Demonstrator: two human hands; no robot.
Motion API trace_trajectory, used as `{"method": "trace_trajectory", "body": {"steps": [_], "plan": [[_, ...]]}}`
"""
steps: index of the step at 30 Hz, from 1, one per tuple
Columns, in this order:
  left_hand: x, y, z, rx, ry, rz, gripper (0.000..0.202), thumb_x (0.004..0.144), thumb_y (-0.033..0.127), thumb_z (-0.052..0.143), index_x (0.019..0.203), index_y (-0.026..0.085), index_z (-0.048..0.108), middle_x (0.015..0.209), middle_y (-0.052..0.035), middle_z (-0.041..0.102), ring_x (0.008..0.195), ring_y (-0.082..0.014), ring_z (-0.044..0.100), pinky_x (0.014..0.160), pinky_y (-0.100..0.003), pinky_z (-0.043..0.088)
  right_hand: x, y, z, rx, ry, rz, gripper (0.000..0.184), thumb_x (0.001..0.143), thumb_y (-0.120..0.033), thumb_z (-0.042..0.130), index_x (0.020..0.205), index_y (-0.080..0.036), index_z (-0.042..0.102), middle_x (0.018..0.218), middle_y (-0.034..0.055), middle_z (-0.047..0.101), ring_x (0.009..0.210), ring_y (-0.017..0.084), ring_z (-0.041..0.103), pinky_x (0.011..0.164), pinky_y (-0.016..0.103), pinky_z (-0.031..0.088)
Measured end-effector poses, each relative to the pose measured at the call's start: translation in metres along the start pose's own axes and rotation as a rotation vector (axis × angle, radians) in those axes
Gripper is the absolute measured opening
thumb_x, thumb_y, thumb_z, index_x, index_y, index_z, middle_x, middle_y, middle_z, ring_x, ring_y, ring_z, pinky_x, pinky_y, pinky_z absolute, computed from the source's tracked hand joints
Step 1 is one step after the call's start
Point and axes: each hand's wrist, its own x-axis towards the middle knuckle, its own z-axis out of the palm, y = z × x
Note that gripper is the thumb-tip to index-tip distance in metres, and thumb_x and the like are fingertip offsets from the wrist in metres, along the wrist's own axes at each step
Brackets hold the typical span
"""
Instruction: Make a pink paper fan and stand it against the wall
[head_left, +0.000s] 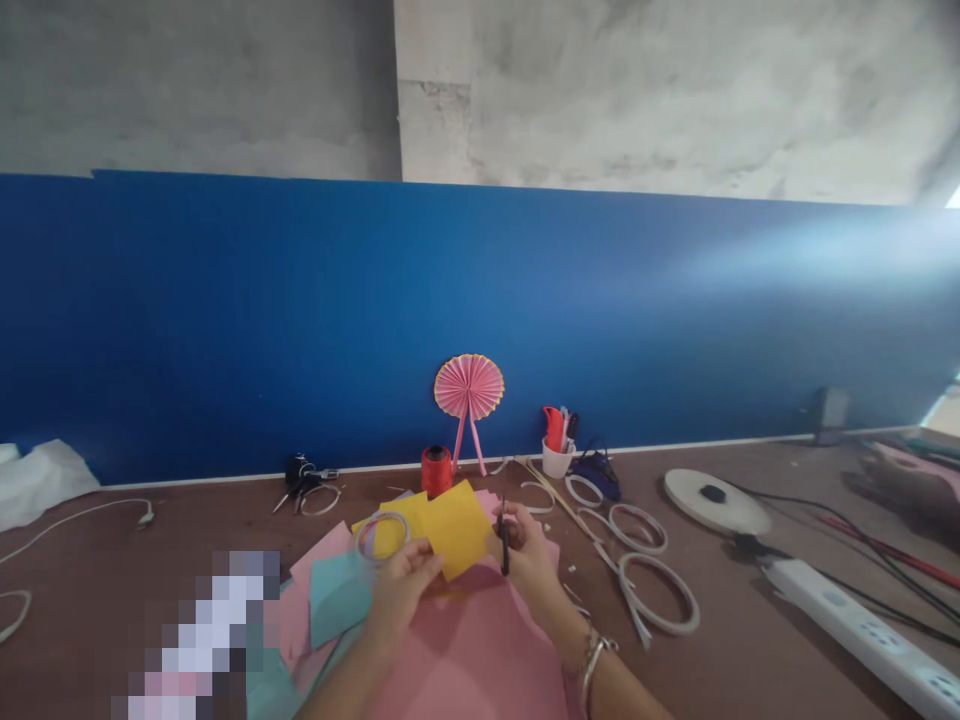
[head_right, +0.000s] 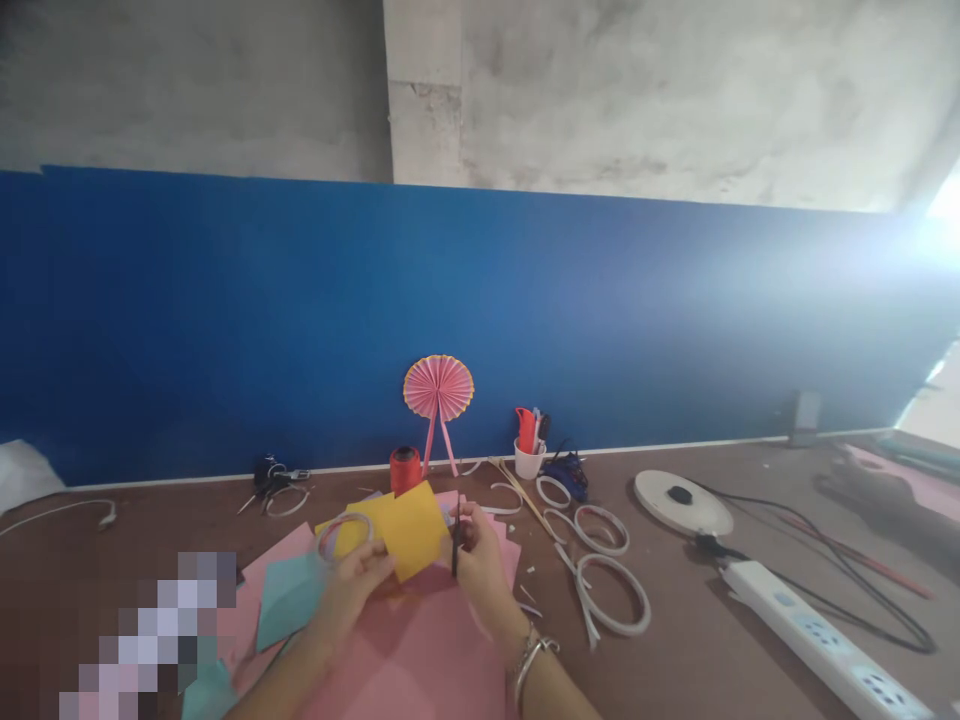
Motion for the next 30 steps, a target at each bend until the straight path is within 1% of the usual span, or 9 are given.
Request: {"method": "trace_trajectory", "body": {"steps": [3,7,11,16,19,22,24,27,30], "plan": [[0.003,-0.006,-0.004,0.083,0.05,0.017,0.04,0.055,0.053,0.075,0.06,0.016,0.06,0.055,-0.0013,0.061,0.053,-0.0181,0.059,0.05,-0.027,0.047,0.0,0.002,-0.001,-0.019,-0.019,-0.009,0.04,0.055,-0.027,0.078,0.086,-0.022,0.053,0.061,-0.0054,0.058,0.055,0.013,0.055,0.05,0.021,0.042],[0.003,-0.004,-0.007,0.105,0.104,0.068,0.035,0.059,0.05,0.073,0.061,0.017,0.062,0.055,0.0,0.06,0.058,-0.0176,0.058,0.053,-0.025,0.045,0.001,0.007,-0.002,-0.033,-0.032,0.005,0.041,0.052,-0.023,0.078,0.084,-0.022,0.054,0.059,-0.0061,0.057,0.051,0.011,0.052,0.046,0.02,0.038],[0.001,0.001,-0.006,0.113,0.127,0.095,0.031,0.057,0.044,0.075,0.069,0.017,0.063,0.058,0.0002,0.062,0.059,-0.0175,0.059,0.056,-0.025,0.045,-0.001,0.003,0.002,-0.023,-0.038,0.02,0.039,0.054,-0.023,0.077,0.085,-0.022,0.054,0.062,-0.004,0.059,0.055,0.014,0.054,0.049,0.022,0.041],[-0.007,0.008,0.001,0.036,-0.073,0.084,0.047,0.06,0.039,0.076,0.1,0.017,0.064,0.075,-0.0053,0.071,0.074,-0.0229,0.066,0.072,-0.033,0.051,-0.003,-0.007,0.002,0.048,0.066,0.068,0.041,0.054,-0.028,0.077,0.088,-0.022,0.054,0.063,-0.0054,0.057,0.053,0.011,0.049,0.049,0.021,0.038],[-0.011,0.012,0.002,0.026,-0.149,0.099,0.047,0.066,0.041,0.073,0.104,0.016,0.065,0.086,-0.0092,0.072,0.079,-0.0238,0.067,0.076,-0.034,0.051,-0.002,-0.012,-0.001,0.045,0.081,0.093,0.041,0.054,-0.027,0.076,0.088,-0.022,0.054,0.06,-0.0073,0.053,0.05,0.008,0.042,0.046,0.019,0.032],[-0.01,0.014,0.001,0.092,-0.087,0.072,0.044,0.069,0.048,0.068,0.097,0.014,0.067,0.075,-0.0082,0.072,0.062,-0.0207,0.064,0.055,-0.028,0.05,-0.001,-0.015,-0.003,0.025,0.037,0.101,0.042,0.05,-0.023,0.078,0.084,-0.021,0.055,0.059,-0.0081,0.051,0.048,0.007,0.039,0.046,0.019,0.031],[-0.008,0.012,0.0,0.125,-0.011,0.05,0.044,0.064,0.05,0.071,0.088,0.014,0.068,0.068,-0.0064,0.07,0.053,-0.019,0.062,0.047,-0.026,0.046,-0.001,-0.016,-0.002,0.027,0.023,0.095,0.042,0.049,-0.023,0.078,0.083,-0.021,0.054,0.06,-0.0079,0.051,0.048,0.006,0.038,0.046,0.019,0.032],[-0.005,0.007,-0.001,0.132,0.074,0.063,0.039,0.059,0.047,0.073,0.078,0.015,0.068,0.063,-0.0046,0.068,0.056,-0.0202,0.063,0.053,-0.028,0.049,-0.001,-0.011,0.0,0.038,-0.014,0.068,0.041,0.049,-0.024,0.078,0.082,-0.022,0.054,0.062,-0.0064,0.053,0.051,0.008,0.042,0.048,0.02,0.035],[-0.003,0.003,-0.003,0.123,0.118,0.101,0.035,0.061,0.046,0.071,0.077,0.015,0.068,0.066,-0.005,0.069,0.065,-0.0229,0.065,0.064,-0.031,0.052,0.0,-0.003,0.001,0.014,-0.073,0.038,0.04,0.051,-0.024,0.078,0.083,-0.022,0.053,0.062,-0.0053,0.054,0.056,0.012,0.048,0.051,0.021,0.038]]}}
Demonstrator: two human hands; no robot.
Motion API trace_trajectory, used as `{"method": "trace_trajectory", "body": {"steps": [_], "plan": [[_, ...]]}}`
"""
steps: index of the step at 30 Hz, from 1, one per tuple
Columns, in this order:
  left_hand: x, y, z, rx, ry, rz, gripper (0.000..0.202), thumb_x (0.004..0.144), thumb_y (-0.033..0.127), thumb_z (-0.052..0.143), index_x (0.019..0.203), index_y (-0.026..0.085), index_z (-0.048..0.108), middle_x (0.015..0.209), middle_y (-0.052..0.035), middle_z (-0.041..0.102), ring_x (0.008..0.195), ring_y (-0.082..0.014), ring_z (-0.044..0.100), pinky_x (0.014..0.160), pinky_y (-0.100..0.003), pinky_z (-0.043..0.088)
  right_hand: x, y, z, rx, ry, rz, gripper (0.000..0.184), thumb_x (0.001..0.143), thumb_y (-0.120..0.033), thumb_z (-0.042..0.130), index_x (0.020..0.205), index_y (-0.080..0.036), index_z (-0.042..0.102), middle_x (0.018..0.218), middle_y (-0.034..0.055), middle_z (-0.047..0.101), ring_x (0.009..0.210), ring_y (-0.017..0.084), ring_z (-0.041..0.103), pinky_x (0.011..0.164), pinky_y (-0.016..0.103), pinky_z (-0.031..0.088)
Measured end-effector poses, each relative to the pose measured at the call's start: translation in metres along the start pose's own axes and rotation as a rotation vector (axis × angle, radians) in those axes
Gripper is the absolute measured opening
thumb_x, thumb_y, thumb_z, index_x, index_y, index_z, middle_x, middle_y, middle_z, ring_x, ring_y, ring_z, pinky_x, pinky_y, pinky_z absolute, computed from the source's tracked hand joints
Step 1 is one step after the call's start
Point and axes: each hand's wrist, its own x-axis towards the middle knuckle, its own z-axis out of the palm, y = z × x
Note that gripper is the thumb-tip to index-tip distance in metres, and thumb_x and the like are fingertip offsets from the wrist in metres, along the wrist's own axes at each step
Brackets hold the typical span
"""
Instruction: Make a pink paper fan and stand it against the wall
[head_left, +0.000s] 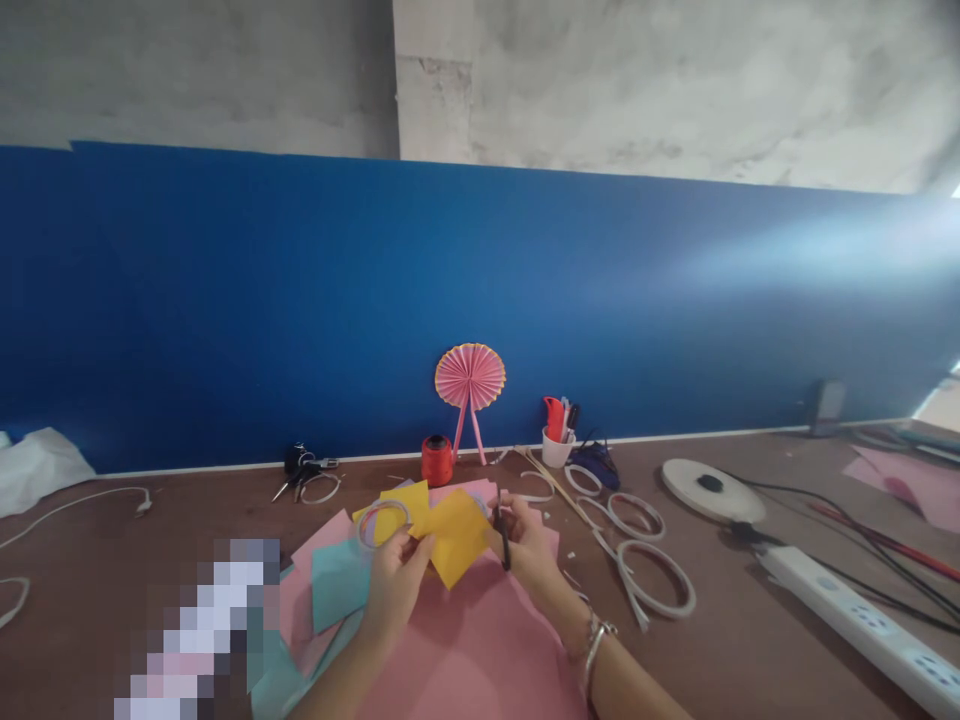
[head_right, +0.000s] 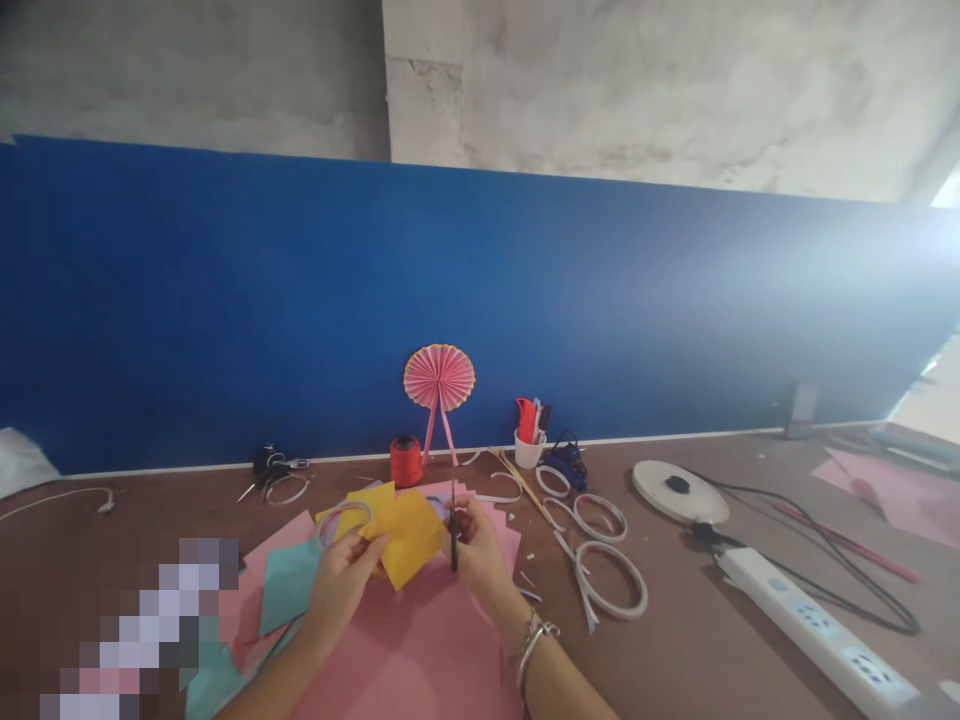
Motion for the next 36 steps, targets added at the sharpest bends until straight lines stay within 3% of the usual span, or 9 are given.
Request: {"method": "trace_trajectory", "body": {"steps": [3,7,11,14,19,23,36], "plan": [[0.003,-0.003,-0.003,-0.007,0.051,0.026,0.034,0.061,0.046,0.071,0.075,0.015,0.068,0.067,-0.0057,0.069,0.071,-0.0247,0.066,0.066,-0.032,0.052,0.002,0.005,-0.002,-0.057,0.009,-0.02,0.038,0.054,-0.025,0.077,0.085,-0.022,0.054,0.061,-0.0052,0.054,0.054,0.012,0.049,0.048,0.021,0.036],[0.009,-0.005,-0.01,-0.021,0.13,0.053,0.039,0.063,0.05,0.07,0.081,0.016,0.067,0.066,-0.0034,0.066,0.065,-0.0209,0.062,0.054,-0.026,0.048,0.002,0.0,-0.006,-0.106,0.047,0.005,0.037,0.058,-0.031,0.075,0.087,-0.021,0.054,0.061,-0.0051,0.056,0.053,0.011,0.049,0.047,0.02,0.036],[0.015,-0.004,-0.017,-0.028,0.213,0.075,0.042,0.062,0.054,0.069,0.077,0.015,0.064,0.058,0.0006,0.059,0.048,-0.012,0.049,0.043,-0.022,0.038,0.002,-0.002,-0.011,-0.148,-0.089,0.144,0.038,0.063,-0.04,0.071,0.09,-0.02,0.053,0.057,-0.0042,0.058,0.046,0.01,0.049,0.039,0.018,0.031],[0.016,-0.002,-0.019,-0.036,0.246,0.08,0.042,0.063,0.056,0.068,0.074,0.015,0.062,0.06,0.0014,0.057,0.048,-0.0102,0.047,0.043,-0.02,0.037,0.002,0.003,-0.014,-0.214,-0.172,0.191,0.039,0.063,-0.042,0.071,0.09,-0.019,0.054,0.057,-0.0059,0.056,0.038,0.007,0.041,0.034,0.017,0.027],[0.012,0.003,-0.019,-0.046,0.254,0.071,0.04,0.065,0.055,0.067,0.068,0.016,0.058,0.057,0.0041,0.05,0.049,-0.0094,0.046,0.044,-0.019,0.035,-0.002,0.003,-0.012,-0.233,-0.233,0.144,0.029,0.068,-0.035,0.069,0.089,-0.019,0.058,0.054,-0.0088,0.049,0.04,0.005,0.038,0.038,0.017,0.028],[0.012,0.005,-0.018,-0.051,0.24,0.061,0.042,0.064,0.055,0.068,0.075,0.015,0.061,0.063,0.0014,0.056,0.05,-0.0092,0.046,0.045,-0.019,0.035,-0.007,-0.004,-0.009,-0.235,-0.27,0.156,0.025,0.066,-0.03,0.071,0.085,-0.019,0.06,0.053,-0.0095,0.045,0.043,0.006,0.038,0.04,0.017,0.026],[0.01,0.01,-0.016,-0.036,0.217,0.052,0.039,0.064,0.053,0.067,0.073,0.015,0.063,0.064,0.0007,0.056,0.053,-0.0107,0.048,0.047,-0.02,0.036,-0.009,-0.01,-0.005,-0.274,-0.282,0.179,0.026,0.063,-0.027,0.071,0.084,-0.019,0.059,0.051,-0.0095,0.045,0.043,0.008,0.039,0.041,0.019,0.028]]}}
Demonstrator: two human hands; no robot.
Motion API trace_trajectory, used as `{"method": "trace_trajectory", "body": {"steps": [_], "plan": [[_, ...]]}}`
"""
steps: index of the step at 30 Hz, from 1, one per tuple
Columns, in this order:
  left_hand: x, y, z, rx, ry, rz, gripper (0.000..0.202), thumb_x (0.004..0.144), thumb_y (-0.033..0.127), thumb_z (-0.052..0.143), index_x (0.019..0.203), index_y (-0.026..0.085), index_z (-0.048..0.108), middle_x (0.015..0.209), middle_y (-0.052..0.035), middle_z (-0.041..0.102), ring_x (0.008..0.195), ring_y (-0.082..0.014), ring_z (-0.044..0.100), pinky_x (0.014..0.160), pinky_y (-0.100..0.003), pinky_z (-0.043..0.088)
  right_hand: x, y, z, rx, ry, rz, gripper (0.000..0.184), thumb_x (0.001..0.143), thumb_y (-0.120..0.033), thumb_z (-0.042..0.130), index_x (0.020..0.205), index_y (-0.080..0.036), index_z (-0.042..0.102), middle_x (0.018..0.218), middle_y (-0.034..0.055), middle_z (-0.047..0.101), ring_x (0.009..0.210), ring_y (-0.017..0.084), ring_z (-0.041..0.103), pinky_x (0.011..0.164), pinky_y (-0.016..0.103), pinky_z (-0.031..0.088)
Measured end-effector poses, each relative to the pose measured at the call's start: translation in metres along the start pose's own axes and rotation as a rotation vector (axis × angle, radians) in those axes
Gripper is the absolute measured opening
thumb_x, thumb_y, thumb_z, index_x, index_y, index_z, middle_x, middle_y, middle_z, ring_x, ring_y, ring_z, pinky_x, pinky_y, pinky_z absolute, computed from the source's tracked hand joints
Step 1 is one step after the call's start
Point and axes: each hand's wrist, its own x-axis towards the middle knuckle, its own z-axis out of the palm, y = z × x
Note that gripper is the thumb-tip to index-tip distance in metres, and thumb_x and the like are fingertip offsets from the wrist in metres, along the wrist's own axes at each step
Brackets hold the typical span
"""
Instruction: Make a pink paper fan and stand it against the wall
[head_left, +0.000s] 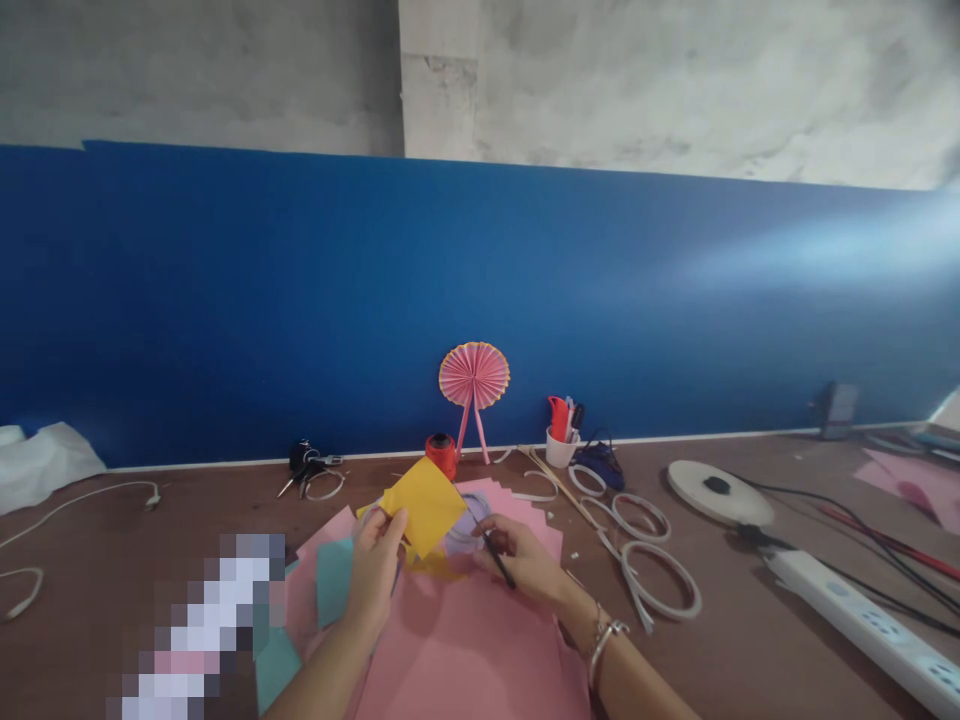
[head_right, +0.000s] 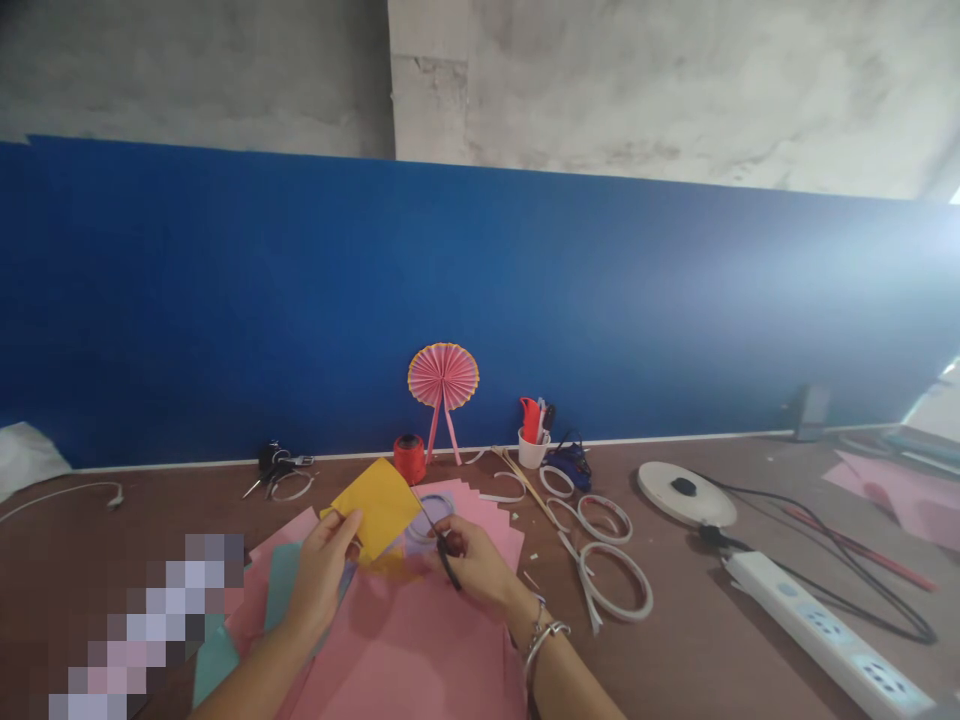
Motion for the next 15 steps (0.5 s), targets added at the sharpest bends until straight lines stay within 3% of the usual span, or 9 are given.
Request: {"method": "trace_trajectory", "body": {"steps": [15], "plan": [[0.0025,-0.0052,-0.0011,0.026,-0.019,0.005,0.043,0.063,0.058,0.067,0.072,0.016,0.062,0.066,0.0003,0.058,0.056,-0.0137,0.051,0.05,-0.023,0.038,0.0007,0.0077,0.001,0.038,0.008,0.003,0.026,0.063,-0.026,0.072,0.086,-0.019,0.062,0.054,-0.0082,0.048,0.045,0.008,0.04,0.042,0.019,0.029]]}}
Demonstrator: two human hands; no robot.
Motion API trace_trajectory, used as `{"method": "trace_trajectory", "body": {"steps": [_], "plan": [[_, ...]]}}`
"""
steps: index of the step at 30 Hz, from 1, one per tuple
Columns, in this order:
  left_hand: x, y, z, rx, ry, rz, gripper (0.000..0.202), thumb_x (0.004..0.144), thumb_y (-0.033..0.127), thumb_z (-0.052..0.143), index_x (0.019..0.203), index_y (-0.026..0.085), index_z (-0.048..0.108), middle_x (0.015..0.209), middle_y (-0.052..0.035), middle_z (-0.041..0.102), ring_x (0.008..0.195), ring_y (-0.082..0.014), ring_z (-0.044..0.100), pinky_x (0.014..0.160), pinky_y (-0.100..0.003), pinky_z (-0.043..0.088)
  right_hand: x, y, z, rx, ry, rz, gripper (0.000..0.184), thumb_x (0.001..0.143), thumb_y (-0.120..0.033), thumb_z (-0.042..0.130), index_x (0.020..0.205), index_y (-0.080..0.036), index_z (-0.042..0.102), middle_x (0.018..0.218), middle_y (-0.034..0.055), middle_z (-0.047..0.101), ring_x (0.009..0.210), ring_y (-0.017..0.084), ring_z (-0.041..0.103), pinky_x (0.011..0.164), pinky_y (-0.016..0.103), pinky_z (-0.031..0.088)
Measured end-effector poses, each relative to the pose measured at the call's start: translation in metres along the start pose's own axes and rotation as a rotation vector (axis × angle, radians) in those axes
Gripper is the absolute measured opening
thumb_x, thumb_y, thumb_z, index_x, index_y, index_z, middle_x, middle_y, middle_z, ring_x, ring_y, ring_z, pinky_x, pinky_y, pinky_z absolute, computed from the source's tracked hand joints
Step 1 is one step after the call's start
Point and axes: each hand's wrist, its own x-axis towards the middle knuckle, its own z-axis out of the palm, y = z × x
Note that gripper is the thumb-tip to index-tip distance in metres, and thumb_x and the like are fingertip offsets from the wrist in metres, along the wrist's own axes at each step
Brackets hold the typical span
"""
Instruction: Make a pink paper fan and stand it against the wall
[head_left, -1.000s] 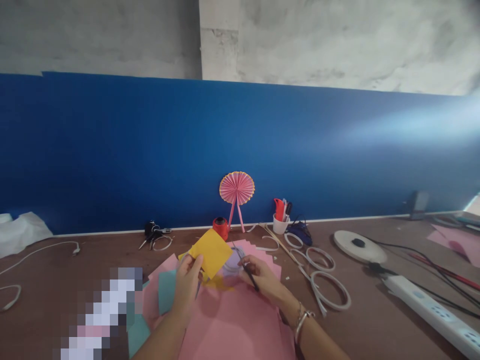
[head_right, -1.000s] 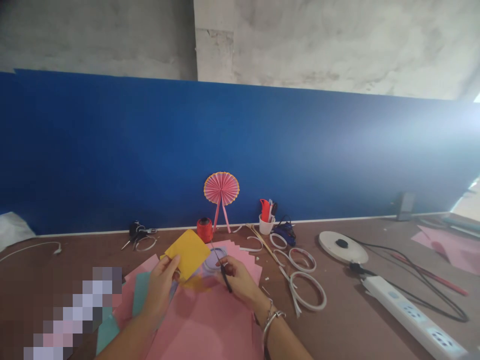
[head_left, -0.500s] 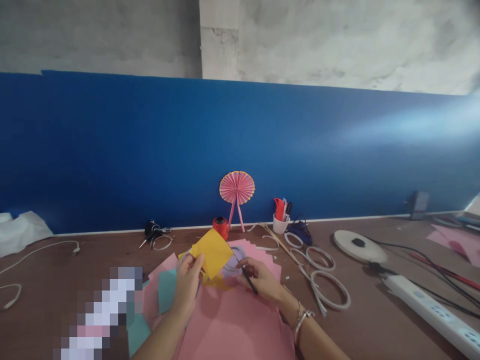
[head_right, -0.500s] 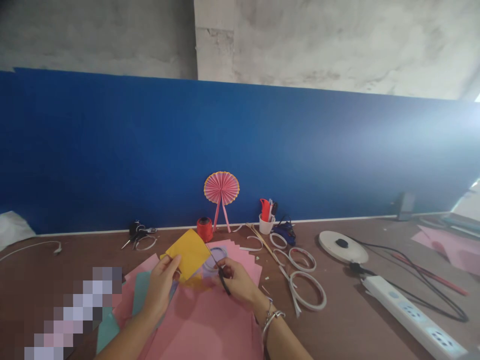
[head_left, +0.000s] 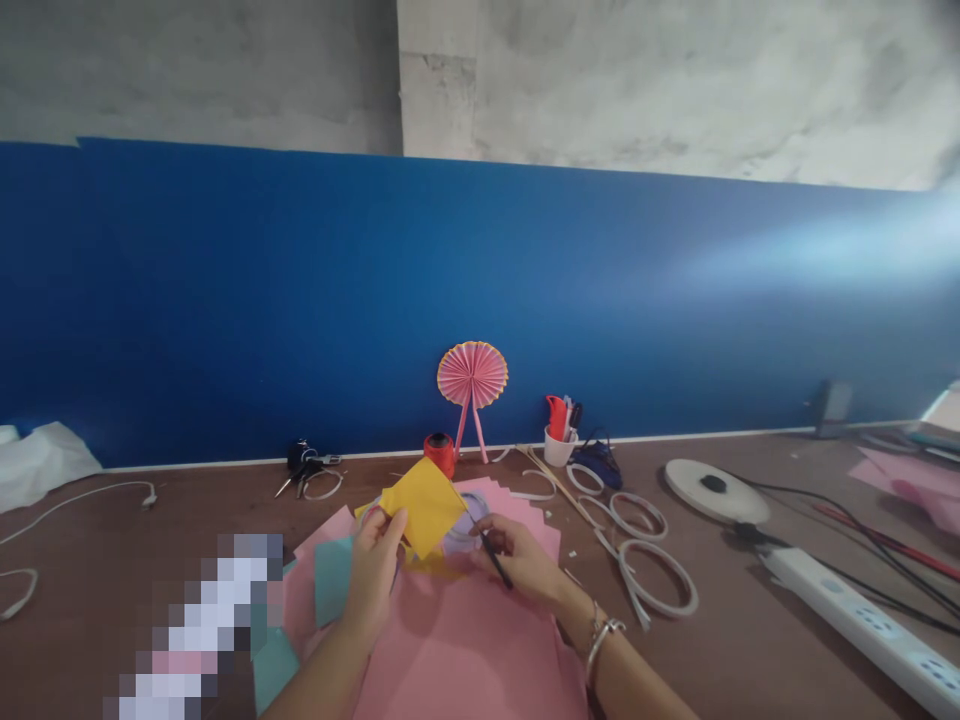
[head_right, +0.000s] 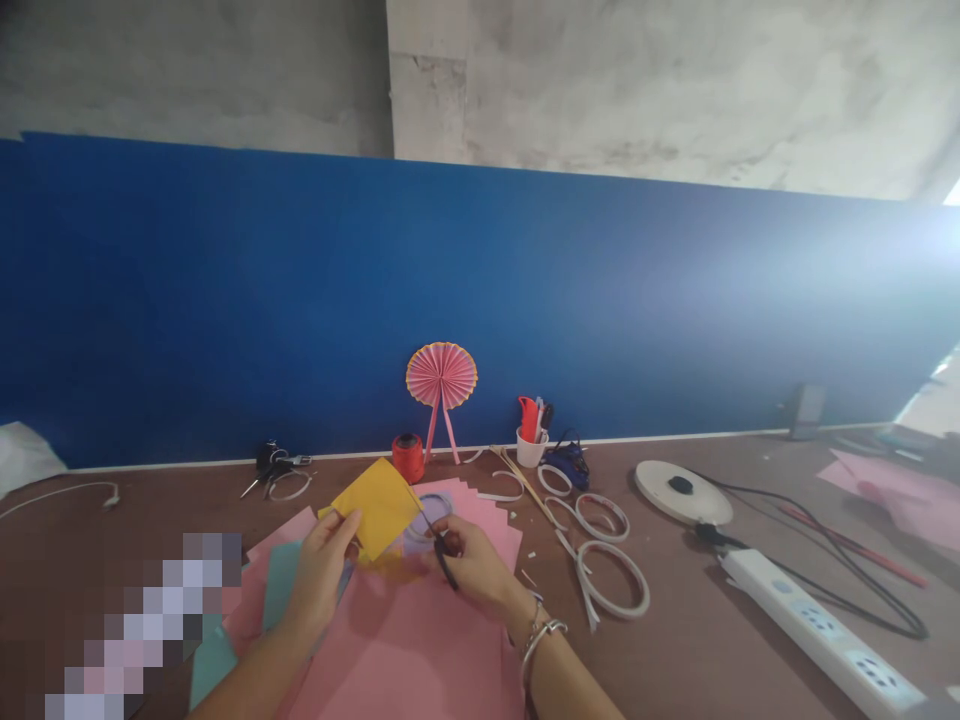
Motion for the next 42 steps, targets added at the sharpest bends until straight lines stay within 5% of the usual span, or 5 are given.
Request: {"method": "trace_trajectory", "body": {"steps": [14,33,42], "plan": [[0.006,-0.012,-0.002,-0.039,-0.01,-0.011,0.041,0.063,0.055,0.07,0.069,0.016,0.06,0.063,0.0013,0.057,0.056,-0.0143,0.054,0.052,-0.024,0.043,-0.003,-0.005,0.005,-0.042,0.017,-0.009,0.028,0.062,-0.03,0.075,0.085,-0.019,0.06,0.054,-0.0088,0.047,0.045,0.007,0.038,0.044,0.019,0.026],[-0.004,0.009,0.001,-0.042,0.006,-0.038,0.04,0.059,0.056,0.071,0.064,0.018,0.06,0.06,0.0008,0.056,0.055,-0.0153,0.052,0.05,-0.024,0.041,-0.002,-0.003,0.005,-0.033,-0.006,0.012,0.028,0.064,-0.03,0.073,0.085,-0.019,0.059,0.056,-0.0081,0.05,0.047,0.008,0.04,0.043,0.019,0.026],[-0.002,0.004,-0.001,-0.021,0.057,-0.012,0.047,0.058,0.062,0.069,0.066,0.017,0.061,0.062,0.0013,0.054,0.056,-0.0139,0.05,0.049,-0.023,0.038,-0.002,-0.005,0.004,-0.042,-0.023,0.041,0.031,0.061,-0.026,0.074,0.086,-0.017,0.058,0.055,-0.0081,0.051,0.048,0.007,0.04,0.045,0.02,0.027]]}}
